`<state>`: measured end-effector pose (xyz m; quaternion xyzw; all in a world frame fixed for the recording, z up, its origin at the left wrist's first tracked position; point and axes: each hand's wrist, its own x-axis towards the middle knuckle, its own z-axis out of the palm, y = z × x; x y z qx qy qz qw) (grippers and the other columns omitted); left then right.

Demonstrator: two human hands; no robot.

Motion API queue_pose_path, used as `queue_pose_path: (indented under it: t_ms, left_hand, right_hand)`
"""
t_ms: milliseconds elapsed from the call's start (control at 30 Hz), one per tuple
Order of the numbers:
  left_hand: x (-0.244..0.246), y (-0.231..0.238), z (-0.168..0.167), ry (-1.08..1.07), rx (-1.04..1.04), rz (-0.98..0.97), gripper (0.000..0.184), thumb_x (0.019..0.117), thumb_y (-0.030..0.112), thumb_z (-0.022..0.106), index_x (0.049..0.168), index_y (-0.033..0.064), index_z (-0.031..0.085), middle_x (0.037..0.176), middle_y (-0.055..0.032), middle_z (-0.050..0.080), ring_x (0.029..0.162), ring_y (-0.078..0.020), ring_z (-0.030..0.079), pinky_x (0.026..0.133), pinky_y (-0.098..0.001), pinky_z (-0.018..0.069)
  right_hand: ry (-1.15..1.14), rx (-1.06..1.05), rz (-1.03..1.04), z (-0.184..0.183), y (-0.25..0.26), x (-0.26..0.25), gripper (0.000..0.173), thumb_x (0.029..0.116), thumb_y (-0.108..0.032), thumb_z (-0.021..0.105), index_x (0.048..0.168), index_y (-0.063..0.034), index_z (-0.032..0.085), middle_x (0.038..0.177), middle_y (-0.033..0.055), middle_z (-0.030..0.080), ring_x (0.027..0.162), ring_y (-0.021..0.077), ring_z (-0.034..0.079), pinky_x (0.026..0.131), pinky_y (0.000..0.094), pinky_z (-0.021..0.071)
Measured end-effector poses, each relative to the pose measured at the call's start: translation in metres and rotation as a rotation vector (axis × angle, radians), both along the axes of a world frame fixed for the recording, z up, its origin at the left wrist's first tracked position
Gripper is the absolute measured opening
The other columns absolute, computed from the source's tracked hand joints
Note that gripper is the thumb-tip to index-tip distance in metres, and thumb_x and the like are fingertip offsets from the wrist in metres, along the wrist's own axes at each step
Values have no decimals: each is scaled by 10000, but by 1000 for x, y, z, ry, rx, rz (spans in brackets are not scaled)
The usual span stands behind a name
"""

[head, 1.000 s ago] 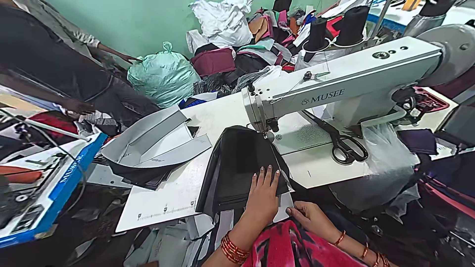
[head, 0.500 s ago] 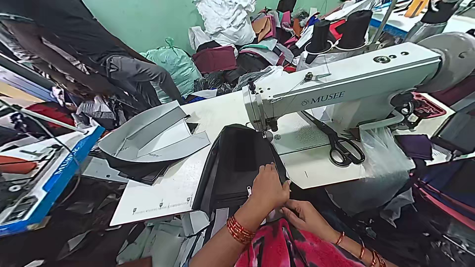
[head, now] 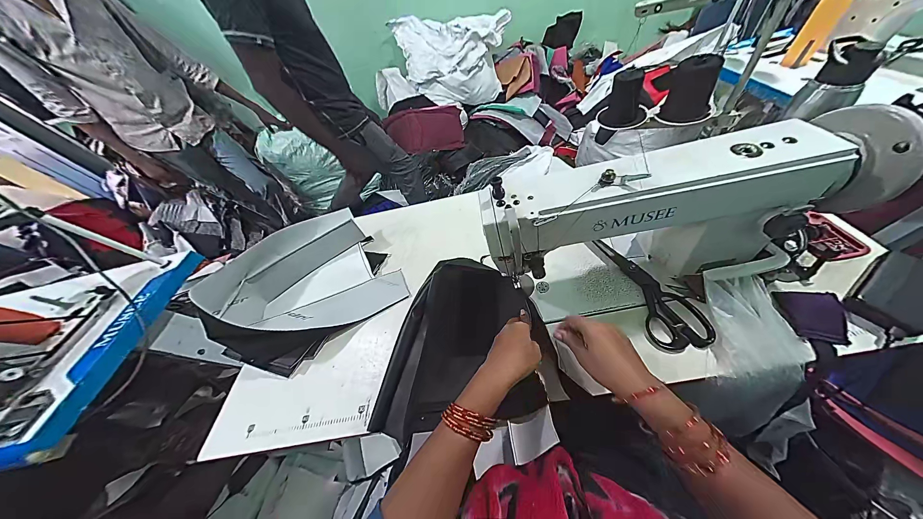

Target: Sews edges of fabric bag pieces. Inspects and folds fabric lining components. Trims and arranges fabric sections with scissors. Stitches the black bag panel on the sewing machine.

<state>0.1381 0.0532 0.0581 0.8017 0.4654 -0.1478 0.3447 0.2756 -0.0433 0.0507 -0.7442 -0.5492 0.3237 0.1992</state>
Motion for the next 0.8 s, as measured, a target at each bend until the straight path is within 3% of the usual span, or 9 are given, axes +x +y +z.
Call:
queue_pose_path:
  t_ms: [100,167,267,433,633,800]
  left_hand:
    - [-8,4,-5,-87,2,-11,515,1018,70,465,1516,-56,422,1419,-275,546,1334,-365,541,1129,-493,416]
    - [-13,6,-9,-137,-5,1,384,1010,66,475,1342,-98,575,1337,-278,592,1277,-363,573,1093,-494,436]
    - [-19,5,-12,-195,-2,13,299,995,57,492,1186,-111,648,1254,-272,616,1206,-358,601,1054,-485,464]
    - [-23,5,-14,-255,-15,23,426,1007,61,472,1398,-88,552,1398,-274,567,1319,-344,551,1127,-447,416]
    - [-28,5,-18,-330,-3,44,438,1005,51,471,1416,-81,545,1401,-280,572,1313,-351,554,1122,-438,416]
    - [-30,4,-18,-349,11,58,462,1001,54,478,1445,-69,522,1401,-272,577,1292,-348,567,1110,-434,424]
  right_hand:
    - [-48,56,-94,-25,50,-11,447,1058,-274,560,1427,-23,564,1281,197,664,1240,370,598,1069,514,452]
    - [-69,45,-124,-30,71,-24,458,1059,-268,544,1450,-30,544,1342,205,622,1314,388,532,1090,510,431]
    - [-55,-26,-140,-28,87,-31,430,1065,-245,515,1439,-36,549,1327,195,632,1302,358,550,1085,493,432]
    - [60,-5,-220,-25,77,-27,381,1067,-163,504,1409,-14,580,1268,205,662,1208,320,618,1079,465,440]
    - [179,43,-265,-29,53,-26,285,1017,-71,568,1262,48,653,1173,208,686,1057,263,666,970,385,508]
    - [206,61,-261,-27,46,-28,298,994,-47,586,1273,35,651,1110,180,697,956,224,669,886,363,527]
